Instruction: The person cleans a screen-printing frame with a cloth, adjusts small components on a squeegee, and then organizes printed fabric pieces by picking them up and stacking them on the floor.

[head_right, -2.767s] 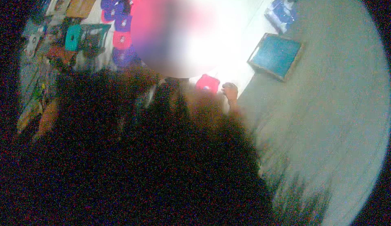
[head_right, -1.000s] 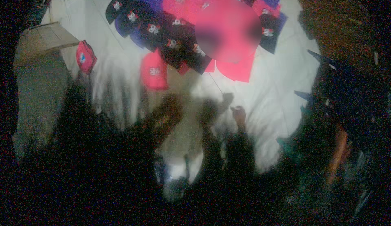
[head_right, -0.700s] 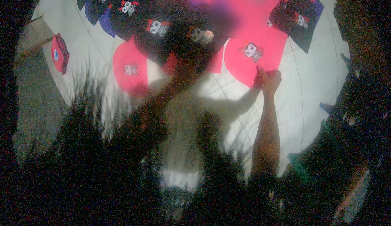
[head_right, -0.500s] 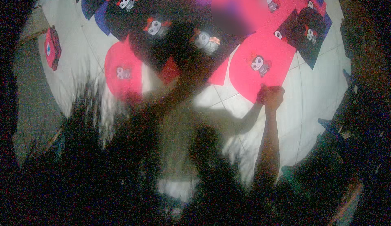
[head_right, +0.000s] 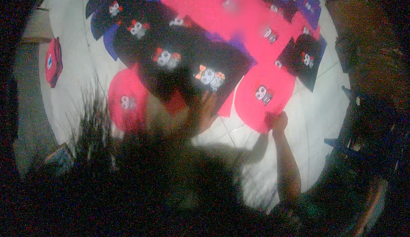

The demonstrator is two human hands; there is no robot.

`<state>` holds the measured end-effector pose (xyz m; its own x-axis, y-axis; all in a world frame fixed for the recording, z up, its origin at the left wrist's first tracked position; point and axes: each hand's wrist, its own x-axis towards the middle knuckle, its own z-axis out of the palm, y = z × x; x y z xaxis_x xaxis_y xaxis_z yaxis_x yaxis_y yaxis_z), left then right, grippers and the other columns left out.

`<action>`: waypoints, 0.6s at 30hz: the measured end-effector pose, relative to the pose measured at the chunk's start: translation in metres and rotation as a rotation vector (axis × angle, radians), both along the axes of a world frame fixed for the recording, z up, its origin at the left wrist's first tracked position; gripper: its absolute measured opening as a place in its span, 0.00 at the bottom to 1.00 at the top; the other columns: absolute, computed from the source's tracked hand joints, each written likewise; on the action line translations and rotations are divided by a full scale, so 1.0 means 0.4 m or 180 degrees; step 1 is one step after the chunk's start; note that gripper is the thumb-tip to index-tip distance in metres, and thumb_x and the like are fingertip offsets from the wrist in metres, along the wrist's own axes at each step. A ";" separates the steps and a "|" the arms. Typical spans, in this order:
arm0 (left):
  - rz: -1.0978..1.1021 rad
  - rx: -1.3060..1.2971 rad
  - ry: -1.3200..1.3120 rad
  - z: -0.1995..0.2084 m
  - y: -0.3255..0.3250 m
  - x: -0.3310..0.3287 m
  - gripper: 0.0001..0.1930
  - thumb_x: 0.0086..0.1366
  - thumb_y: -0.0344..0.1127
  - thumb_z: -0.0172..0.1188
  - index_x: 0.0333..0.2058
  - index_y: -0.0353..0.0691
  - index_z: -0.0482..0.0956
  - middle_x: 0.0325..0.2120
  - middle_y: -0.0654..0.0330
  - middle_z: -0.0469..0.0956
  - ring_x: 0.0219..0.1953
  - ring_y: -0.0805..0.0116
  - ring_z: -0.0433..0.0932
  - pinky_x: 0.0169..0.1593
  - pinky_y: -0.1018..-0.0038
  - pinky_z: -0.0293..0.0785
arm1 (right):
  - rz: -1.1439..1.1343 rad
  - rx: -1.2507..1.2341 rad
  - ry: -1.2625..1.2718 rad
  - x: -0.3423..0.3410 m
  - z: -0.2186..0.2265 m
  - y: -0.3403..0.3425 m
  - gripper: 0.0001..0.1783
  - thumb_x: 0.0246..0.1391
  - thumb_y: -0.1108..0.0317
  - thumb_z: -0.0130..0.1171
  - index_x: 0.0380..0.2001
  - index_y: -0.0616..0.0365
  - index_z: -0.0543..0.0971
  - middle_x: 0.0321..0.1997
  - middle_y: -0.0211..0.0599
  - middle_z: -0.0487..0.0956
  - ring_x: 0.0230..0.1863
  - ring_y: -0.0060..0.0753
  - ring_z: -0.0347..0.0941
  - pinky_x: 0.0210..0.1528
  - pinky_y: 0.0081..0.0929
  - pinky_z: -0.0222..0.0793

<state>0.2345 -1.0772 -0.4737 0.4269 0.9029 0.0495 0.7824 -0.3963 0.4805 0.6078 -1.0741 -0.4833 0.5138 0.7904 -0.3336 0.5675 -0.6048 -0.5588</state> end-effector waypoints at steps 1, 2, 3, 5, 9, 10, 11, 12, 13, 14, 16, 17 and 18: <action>0.0110 0.0034 0.0070 0.011 0.007 -0.006 0.35 0.61 0.51 0.62 0.62 0.37 0.65 0.67 0.54 0.56 0.71 0.54 0.49 0.68 0.52 0.51 | 0.0042 0.0105 0.0014 -0.038 0.034 0.022 0.14 0.44 0.69 0.71 0.33 0.63 0.79 0.25 0.34 0.81 0.22 0.26 0.77 0.21 0.22 0.69; 0.0085 -0.0017 0.0051 0.032 0.022 -0.008 0.32 0.61 0.49 0.62 0.60 0.38 0.68 0.66 0.57 0.60 0.70 0.57 0.52 0.68 0.54 0.52 | -0.0453 0.0167 0.0872 -0.064 0.073 0.029 0.14 0.44 0.69 0.71 0.34 0.62 0.79 0.27 0.34 0.81 0.22 0.26 0.76 0.21 0.22 0.68; 0.0098 0.0067 0.0064 0.034 0.025 -0.005 0.32 0.61 0.49 0.62 0.60 0.38 0.68 0.66 0.57 0.60 0.70 0.57 0.52 0.68 0.54 0.52 | -0.0925 0.0211 0.1744 -0.077 0.103 0.039 0.15 0.45 0.69 0.71 0.36 0.61 0.78 0.29 0.34 0.81 0.21 0.25 0.75 0.20 0.22 0.66; 0.0212 0.0412 0.0053 0.020 0.022 0.012 0.26 0.64 0.45 0.59 0.57 0.39 0.72 0.64 0.58 0.64 0.67 0.59 0.57 0.66 0.55 0.55 | -0.1023 0.0408 0.1962 -0.067 0.146 0.051 0.14 0.46 0.70 0.69 0.36 0.59 0.78 0.28 0.32 0.81 0.20 0.24 0.73 0.18 0.20 0.64; 0.0362 0.0499 0.0289 0.016 0.015 0.014 0.20 0.66 0.41 0.55 0.54 0.39 0.75 0.61 0.59 0.68 0.64 0.59 0.62 0.64 0.56 0.57 | -0.0816 0.0120 0.2270 -0.066 0.244 0.004 0.13 0.49 0.69 0.67 0.39 0.56 0.79 0.34 0.32 0.82 0.28 0.25 0.76 0.27 0.21 0.67; 0.0511 0.0394 0.0120 0.031 0.015 0.009 0.20 0.67 0.41 0.53 0.54 0.39 0.75 0.60 0.58 0.70 0.63 0.58 0.64 0.64 0.56 0.57 | -0.0671 -0.0281 0.2215 -0.087 0.295 -0.009 0.15 0.50 0.67 0.66 0.42 0.56 0.79 0.37 0.32 0.82 0.31 0.25 0.77 0.32 0.23 0.68; 0.0564 0.0327 -0.0074 0.053 0.019 0.017 0.19 0.68 0.40 0.51 0.53 0.38 0.75 0.58 0.57 0.71 0.62 0.57 0.65 0.63 0.56 0.57 | -0.0607 -0.0609 0.2149 -0.091 0.323 -0.039 0.16 0.51 0.66 0.65 0.44 0.57 0.79 0.39 0.32 0.82 0.35 0.26 0.77 0.36 0.24 0.69; 0.0403 0.0307 -0.0198 0.081 0.008 0.029 0.19 0.68 0.41 0.51 0.53 0.38 0.76 0.56 0.57 0.73 0.62 0.56 0.65 0.63 0.57 0.56 | -0.0672 -0.0917 0.1993 -0.041 0.288 -0.093 0.19 0.54 0.64 0.63 0.48 0.57 0.78 0.44 0.33 0.82 0.40 0.27 0.77 0.42 0.27 0.71; 0.0465 0.0296 -0.0169 0.107 -0.009 0.028 0.19 0.68 0.41 0.51 0.53 0.38 0.76 0.56 0.57 0.73 0.62 0.56 0.65 0.63 0.57 0.56 | -0.0613 -0.0954 0.2007 -0.022 0.241 -0.125 0.19 0.54 0.64 0.63 0.48 0.57 0.78 0.44 0.33 0.82 0.40 0.27 0.77 0.42 0.27 0.71; 0.0391 0.0329 -0.0240 0.124 -0.018 0.050 0.19 0.68 0.41 0.51 0.53 0.38 0.76 0.57 0.57 0.72 0.62 0.56 0.65 0.64 0.56 0.55 | -0.0070 -0.0837 0.2071 0.010 0.180 -0.166 0.18 0.55 0.65 0.62 0.49 0.57 0.78 0.44 0.33 0.81 0.42 0.27 0.77 0.43 0.29 0.72; 0.0071 0.0292 -0.0347 0.158 -0.059 0.103 0.20 0.67 0.42 0.51 0.53 0.38 0.76 0.57 0.56 0.71 0.62 0.55 0.65 0.65 0.56 0.54 | 0.0134 -0.0245 0.2239 0.022 0.069 -0.286 0.17 0.55 0.68 0.62 0.48 0.59 0.77 0.44 0.34 0.81 0.42 0.28 0.78 0.42 0.29 0.73; -0.0011 0.0263 -0.0369 0.167 -0.081 0.130 0.20 0.67 0.42 0.51 0.53 0.38 0.76 0.57 0.56 0.71 0.62 0.55 0.65 0.65 0.56 0.54 | 0.0016 -0.0017 0.2319 0.013 0.027 -0.338 0.17 0.55 0.70 0.61 0.48 0.60 0.77 0.44 0.34 0.81 0.42 0.28 0.78 0.42 0.29 0.74; -0.0219 0.0236 -0.0507 0.176 -0.111 0.151 0.20 0.67 0.42 0.52 0.53 0.38 0.76 0.58 0.56 0.71 0.62 0.55 0.65 0.66 0.55 0.53 | -0.0150 0.0086 0.2367 -0.001 -0.004 -0.373 0.16 0.55 0.72 0.61 0.48 0.61 0.77 0.44 0.34 0.81 0.42 0.28 0.78 0.42 0.30 0.75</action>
<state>0.2951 -1.1215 -0.4033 0.4690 0.8632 0.1868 0.6686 -0.4852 0.5635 0.6073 -1.2233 -0.4849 0.1937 0.7859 -0.5872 0.0077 -0.5997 -0.8002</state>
